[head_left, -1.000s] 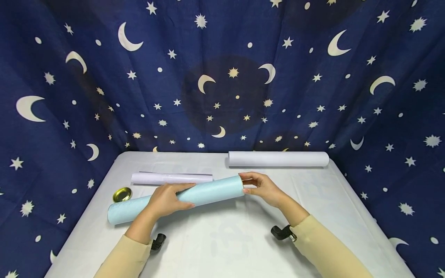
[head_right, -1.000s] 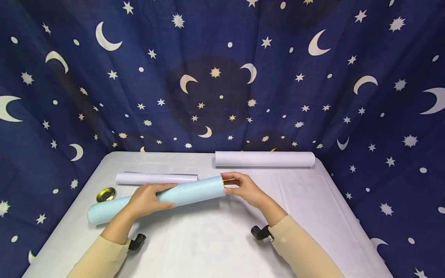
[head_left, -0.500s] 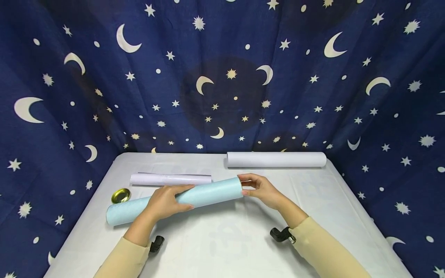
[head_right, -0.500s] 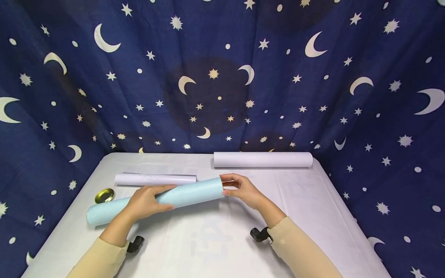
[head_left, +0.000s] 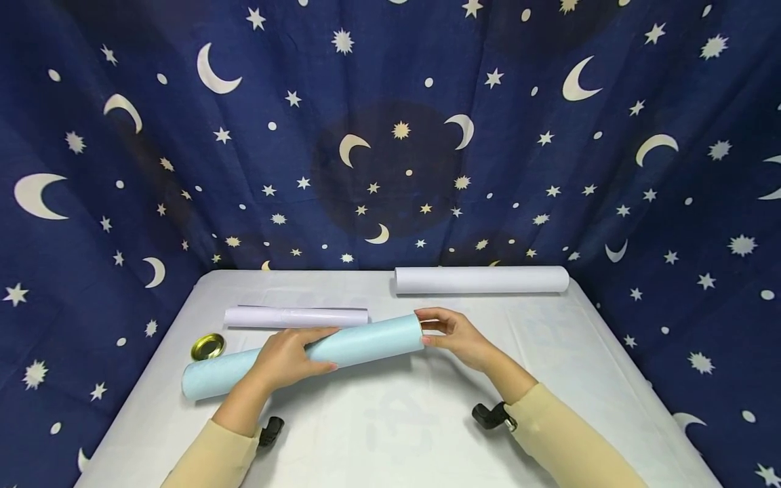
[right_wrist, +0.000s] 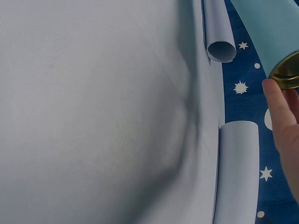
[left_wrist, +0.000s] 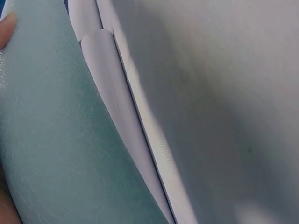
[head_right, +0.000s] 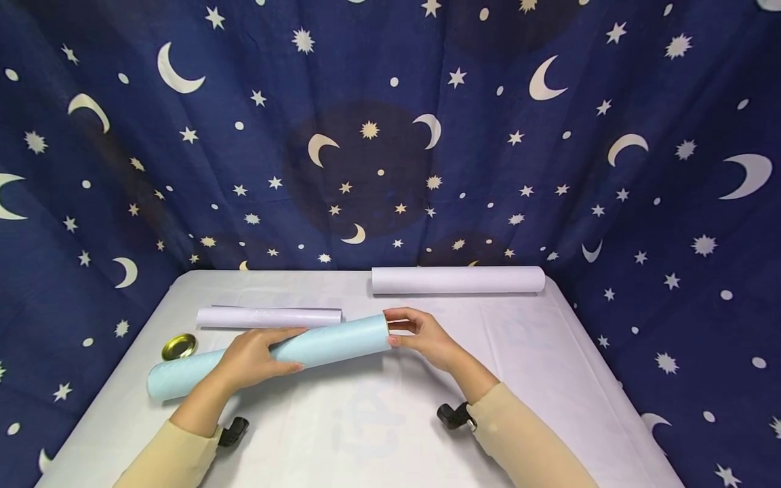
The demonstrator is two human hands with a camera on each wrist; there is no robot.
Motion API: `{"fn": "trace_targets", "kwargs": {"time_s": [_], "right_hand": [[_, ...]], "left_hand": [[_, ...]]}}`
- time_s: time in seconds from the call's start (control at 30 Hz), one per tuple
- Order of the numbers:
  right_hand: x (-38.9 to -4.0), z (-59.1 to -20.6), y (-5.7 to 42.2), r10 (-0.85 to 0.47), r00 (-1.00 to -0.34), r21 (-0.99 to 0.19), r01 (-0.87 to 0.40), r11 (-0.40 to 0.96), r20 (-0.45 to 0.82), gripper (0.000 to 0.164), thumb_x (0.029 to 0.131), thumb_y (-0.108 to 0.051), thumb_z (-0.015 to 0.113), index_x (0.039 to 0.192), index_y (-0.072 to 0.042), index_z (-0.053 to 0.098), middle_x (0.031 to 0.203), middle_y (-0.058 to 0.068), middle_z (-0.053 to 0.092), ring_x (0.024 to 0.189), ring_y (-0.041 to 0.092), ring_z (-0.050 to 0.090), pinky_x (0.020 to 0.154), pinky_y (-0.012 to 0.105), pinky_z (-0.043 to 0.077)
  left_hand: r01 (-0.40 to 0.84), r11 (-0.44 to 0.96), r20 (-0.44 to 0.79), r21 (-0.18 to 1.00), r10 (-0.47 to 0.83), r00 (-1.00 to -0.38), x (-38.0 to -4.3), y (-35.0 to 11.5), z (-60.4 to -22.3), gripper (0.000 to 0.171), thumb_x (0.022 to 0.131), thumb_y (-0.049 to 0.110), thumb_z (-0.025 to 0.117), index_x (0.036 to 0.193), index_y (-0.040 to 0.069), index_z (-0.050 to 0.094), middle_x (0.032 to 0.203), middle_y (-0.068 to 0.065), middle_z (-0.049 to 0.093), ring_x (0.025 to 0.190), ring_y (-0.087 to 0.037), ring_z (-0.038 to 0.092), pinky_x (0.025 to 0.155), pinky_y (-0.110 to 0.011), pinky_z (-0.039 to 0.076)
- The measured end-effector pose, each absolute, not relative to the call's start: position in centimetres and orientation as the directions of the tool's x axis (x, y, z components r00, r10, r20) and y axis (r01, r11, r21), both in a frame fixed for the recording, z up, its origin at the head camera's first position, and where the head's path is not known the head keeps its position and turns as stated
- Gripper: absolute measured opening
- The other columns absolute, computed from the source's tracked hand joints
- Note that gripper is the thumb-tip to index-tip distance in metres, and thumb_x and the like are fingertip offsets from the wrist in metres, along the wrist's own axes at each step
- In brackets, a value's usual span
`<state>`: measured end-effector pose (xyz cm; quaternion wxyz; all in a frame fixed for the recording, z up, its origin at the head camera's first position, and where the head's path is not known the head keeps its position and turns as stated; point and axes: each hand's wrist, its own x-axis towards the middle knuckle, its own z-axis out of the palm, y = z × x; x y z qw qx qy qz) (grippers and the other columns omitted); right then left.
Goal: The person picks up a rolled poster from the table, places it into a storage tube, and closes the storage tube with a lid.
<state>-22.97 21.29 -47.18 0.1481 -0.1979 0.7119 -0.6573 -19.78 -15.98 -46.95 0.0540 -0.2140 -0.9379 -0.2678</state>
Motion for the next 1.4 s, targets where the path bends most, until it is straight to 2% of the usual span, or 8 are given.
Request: {"fn": "trace_targets", "kwargs": {"time_s": [0.13,0.5,0.87,1.17,1.4], "right_hand": [[-23.0,-47.0,21.2,-0.474,-0.879,-0.994,-0.093,0.062,0.053,0.056,0.088,-0.005,0.075,0.139,0.002,0.053,0.141,0.019,0.054,0.128,0.036,0.052,0.095,0.036,0.053],[-22.8,-47.0,21.1,-0.473,-0.879,-0.994,-0.097,0.053,0.060,0.056,0.089,-0.006,0.075,0.139,0.002,0.053,0.141,0.017,0.054,0.129,0.035,0.051,0.095,0.035,0.052],[-22.6,-47.4,21.2,-0.502,-0.861,-0.990,-0.127,0.064,0.078,0.051,0.092,-0.007,0.072,0.139,0.003,0.053,0.141,0.020,0.055,0.130,0.046,0.047,0.095,0.035,0.053],[-22.1,-46.6,22.2,-0.490,-0.869,-0.980,-0.147,0.132,0.065,0.048,0.093,-0.006,0.070,0.138,0.003,0.054,0.147,0.024,0.048,0.134,0.049,0.043,0.097,0.033,0.052],[-22.1,-45.8,23.3,-0.438,-0.896,-0.947,-0.202,0.251,0.075,0.040,0.095,-0.005,0.068,0.134,-0.002,0.060,0.142,0.016,0.055,0.130,0.042,0.051,0.097,0.033,0.051]], "left_hand": [[0.438,0.765,0.224,0.472,0.376,-0.899,-19.8,-16.1,-46.8,0.069,0.070,0.053,0.087,0.134,0.035,0.066,0.122,0.005,0.070,0.104,-0.021,0.067,0.084,-0.046,0.053],[0.467,0.753,0.241,0.464,0.400,-0.884,-19.7,-16.3,-46.5,0.070,0.071,0.056,0.085,0.134,0.034,0.066,0.122,0.006,0.070,0.105,-0.020,0.067,0.085,-0.044,0.053],[0.440,0.758,0.209,0.482,0.389,-0.897,-19.5,-16.5,-46.6,0.069,0.070,0.053,0.088,0.132,0.034,0.067,0.124,0.006,0.070,0.105,-0.018,0.066,0.086,-0.044,0.052],[0.420,0.775,0.195,0.472,0.373,-0.907,-19.4,-17.3,-46.2,0.068,0.070,0.050,0.089,0.132,0.037,0.067,0.123,0.006,0.070,0.100,-0.016,0.066,0.082,-0.043,0.052],[0.421,0.794,0.177,0.439,0.382,-0.907,-20.0,-18.2,-45.3,0.068,0.070,0.050,0.088,0.133,0.039,0.065,0.126,0.007,0.069,0.101,-0.018,0.066,0.080,-0.043,0.053]]}}
